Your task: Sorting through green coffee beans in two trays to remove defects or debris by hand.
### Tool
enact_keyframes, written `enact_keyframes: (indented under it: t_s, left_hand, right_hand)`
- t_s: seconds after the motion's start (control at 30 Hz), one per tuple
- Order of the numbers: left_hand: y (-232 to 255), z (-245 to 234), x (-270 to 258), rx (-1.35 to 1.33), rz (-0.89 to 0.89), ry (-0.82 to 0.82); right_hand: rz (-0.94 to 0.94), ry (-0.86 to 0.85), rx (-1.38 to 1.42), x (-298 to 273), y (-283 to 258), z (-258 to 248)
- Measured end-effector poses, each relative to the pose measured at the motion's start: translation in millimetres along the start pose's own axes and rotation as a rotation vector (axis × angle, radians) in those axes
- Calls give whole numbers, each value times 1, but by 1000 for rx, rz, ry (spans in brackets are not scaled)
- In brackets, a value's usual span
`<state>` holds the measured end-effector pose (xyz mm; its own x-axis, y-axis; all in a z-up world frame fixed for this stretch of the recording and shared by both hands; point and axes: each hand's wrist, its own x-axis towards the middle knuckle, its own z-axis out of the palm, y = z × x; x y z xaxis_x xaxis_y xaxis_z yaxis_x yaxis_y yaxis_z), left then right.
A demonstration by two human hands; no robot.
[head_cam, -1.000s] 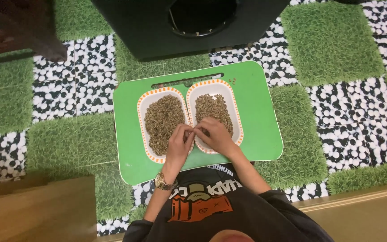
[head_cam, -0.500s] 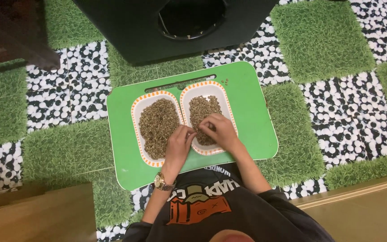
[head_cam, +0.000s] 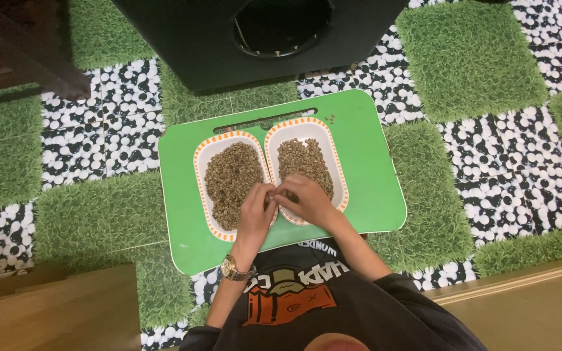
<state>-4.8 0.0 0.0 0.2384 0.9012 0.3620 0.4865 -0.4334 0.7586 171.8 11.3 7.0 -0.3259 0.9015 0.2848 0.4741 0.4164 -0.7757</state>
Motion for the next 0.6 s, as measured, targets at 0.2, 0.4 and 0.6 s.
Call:
enact_keyframes:
  t_s: [0.2,0.4,0.6]
  left_hand:
    - [-2,0,1,92,57,-25]
    - [-31,-12,14,335,82,-42]
    - [-34,-66,41,900,-105,-101]
  right_hand:
    - [-13,-10,56,-2,9,1]
    - [47,58,-62,-11,54,8]
    - [74,149,-249,-13,54,-14]
